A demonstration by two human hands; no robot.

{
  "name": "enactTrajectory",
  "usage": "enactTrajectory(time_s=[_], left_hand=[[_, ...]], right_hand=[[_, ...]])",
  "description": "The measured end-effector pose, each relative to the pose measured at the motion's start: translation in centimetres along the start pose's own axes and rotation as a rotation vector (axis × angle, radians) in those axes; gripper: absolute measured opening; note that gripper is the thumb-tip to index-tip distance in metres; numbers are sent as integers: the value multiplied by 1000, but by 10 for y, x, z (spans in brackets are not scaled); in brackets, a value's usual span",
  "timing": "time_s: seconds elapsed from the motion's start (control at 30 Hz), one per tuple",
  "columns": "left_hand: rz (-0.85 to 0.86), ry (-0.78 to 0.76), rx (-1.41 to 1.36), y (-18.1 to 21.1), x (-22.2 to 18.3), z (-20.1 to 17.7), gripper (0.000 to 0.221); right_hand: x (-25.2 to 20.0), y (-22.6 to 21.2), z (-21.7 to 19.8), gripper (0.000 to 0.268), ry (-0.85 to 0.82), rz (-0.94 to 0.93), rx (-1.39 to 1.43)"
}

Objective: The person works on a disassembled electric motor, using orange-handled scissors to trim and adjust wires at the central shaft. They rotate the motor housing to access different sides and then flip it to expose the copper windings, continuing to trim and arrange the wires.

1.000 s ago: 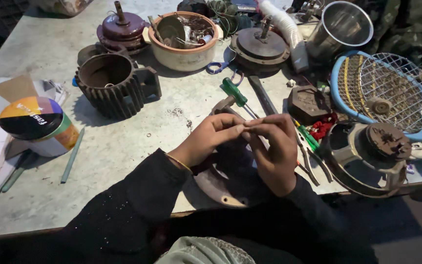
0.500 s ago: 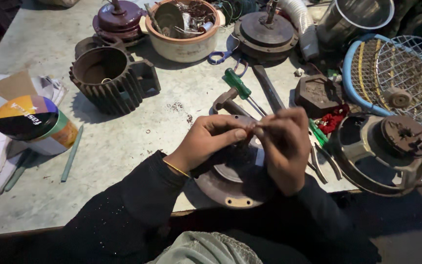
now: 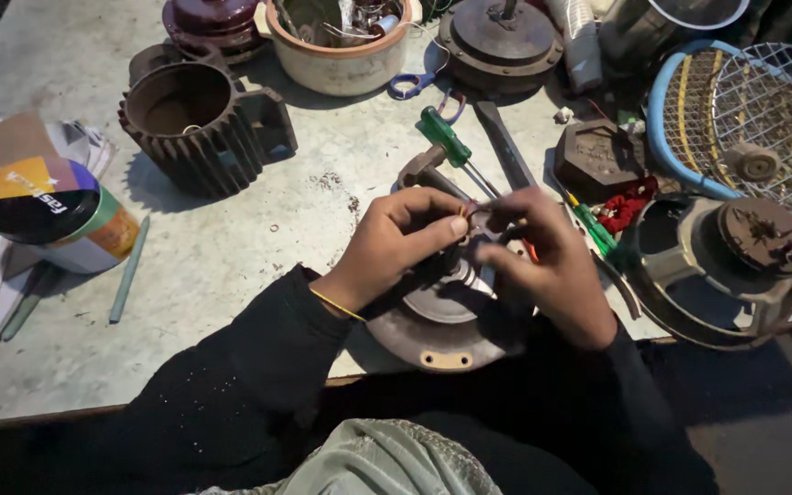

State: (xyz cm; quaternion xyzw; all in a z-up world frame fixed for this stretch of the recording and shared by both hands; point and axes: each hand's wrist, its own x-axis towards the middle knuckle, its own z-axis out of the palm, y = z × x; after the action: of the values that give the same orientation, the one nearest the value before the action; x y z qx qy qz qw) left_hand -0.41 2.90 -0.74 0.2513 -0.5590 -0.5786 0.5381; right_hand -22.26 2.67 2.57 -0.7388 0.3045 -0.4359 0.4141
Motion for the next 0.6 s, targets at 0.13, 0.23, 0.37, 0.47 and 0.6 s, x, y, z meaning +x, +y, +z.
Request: enactTrajectory(time_s=[0.13,0.23,0.37,0.47,0.6], left_hand=[[-8,28,-16,-7,1,1,22],[10,31,-16,-8,0,1,21],[73,15,-17,-4,-2,4,20],[46,16,32,2,-5,4,21],[160,3,132,13,-7,-1,25]], right_hand=[[-9,7,0,48,-118,-163,-498],[-9,15,9,40,-101,-161,-571],[-7,16,17,37,-30,-207,-509],[-8,9,20,34,65,-171,-495],[-4,-5,24,26,219,-143,-327]])
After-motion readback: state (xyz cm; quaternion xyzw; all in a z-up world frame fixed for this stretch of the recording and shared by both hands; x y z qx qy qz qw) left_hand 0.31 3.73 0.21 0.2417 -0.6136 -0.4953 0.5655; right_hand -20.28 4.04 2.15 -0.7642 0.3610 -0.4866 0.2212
